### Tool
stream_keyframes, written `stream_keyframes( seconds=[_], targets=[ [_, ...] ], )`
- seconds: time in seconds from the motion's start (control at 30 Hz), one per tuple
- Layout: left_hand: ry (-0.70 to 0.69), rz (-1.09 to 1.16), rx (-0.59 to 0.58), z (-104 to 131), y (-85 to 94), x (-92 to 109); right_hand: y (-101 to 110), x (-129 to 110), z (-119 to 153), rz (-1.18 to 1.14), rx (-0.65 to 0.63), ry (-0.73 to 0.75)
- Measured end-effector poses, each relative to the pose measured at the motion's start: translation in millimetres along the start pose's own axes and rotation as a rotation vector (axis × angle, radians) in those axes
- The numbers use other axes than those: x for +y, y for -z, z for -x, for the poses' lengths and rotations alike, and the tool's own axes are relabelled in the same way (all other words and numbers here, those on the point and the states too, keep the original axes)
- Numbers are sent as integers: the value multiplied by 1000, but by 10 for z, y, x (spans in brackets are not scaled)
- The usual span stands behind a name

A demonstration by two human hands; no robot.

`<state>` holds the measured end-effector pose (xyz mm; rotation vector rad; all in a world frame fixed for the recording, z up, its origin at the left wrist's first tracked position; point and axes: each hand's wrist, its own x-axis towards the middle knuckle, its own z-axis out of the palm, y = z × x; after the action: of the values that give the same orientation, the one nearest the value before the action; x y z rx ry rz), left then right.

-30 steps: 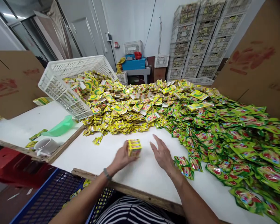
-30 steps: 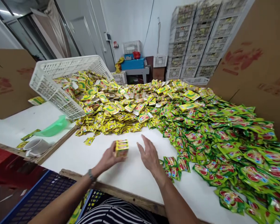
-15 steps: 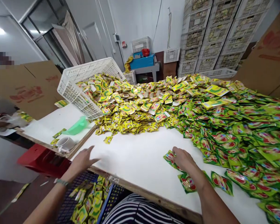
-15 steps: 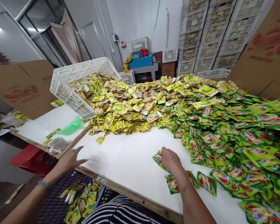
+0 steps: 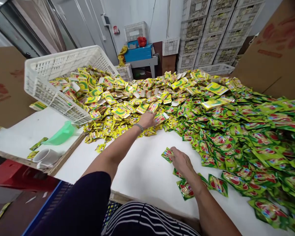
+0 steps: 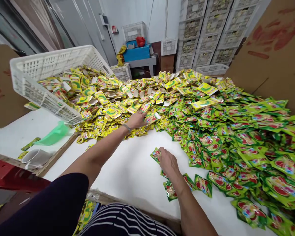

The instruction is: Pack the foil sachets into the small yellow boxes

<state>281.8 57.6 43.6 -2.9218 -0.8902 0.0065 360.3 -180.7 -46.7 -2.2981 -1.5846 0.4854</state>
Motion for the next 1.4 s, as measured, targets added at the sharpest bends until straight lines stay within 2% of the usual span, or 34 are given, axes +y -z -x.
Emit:
stream_keyframes(
  seconds=[0.1, 0.17, 0.23, 0.4, 0.53, 0.6, 0.7, 0.83, 0.9, 1.0, 1.07, 1.13, 1.23, 1.3, 1.4],
  targets=[
    [1, -39, -69, -189, -290, 125, -19, 34, -10, -39, 21, 13],
    [-10, -42, -94, -160, -422, 164, -16, 62, -21, -75, 46, -5],
    [-37, -28, -93, -25, -492, 179, 5, 97, -37, -125, 99, -36],
    [-58, 164, 5, 627, -538, 225, 82, 219, -89, -325, 306, -168],
    [91, 249, -52, 1124, -569, 433, 53, 267, -124, -568, 389, -219],
    [134, 265, -70, 1228, -587, 593, 7, 248, -139, -651, 401, -174],
    [113, 271, -103, 1230, -605, 791, -49, 196, -155, -693, 440, -134],
    [69, 351, -82, 1257, -614, 853, -84, 150, -171, -737, 556, -203],
    [99, 439, -41, 1350, -624, 824, -110, 134, -175, -812, 480, -167],
    [146, 532, 1, 1526, -643, 770, -149, 106, -163, -914, 202, -45],
    [120, 546, 29, 1623, -655, 747, -159, 80, -144, -922, 84, -17],
    [51, 559, 36, 1680, -665, 734, -157, 41, -123, -911, 81, -19],
    [15, 691, 37, 1687, -693, 714, -174, -47, -92, -911, 192, -37],
    [100, 907, 6, 1655, -727, 691, -222, -110, -72, -930, 236, -61],
    [290, 1328, -124, 1596, -791, 637, -311, -169, -65, -915, 217, -46]
  ],
)
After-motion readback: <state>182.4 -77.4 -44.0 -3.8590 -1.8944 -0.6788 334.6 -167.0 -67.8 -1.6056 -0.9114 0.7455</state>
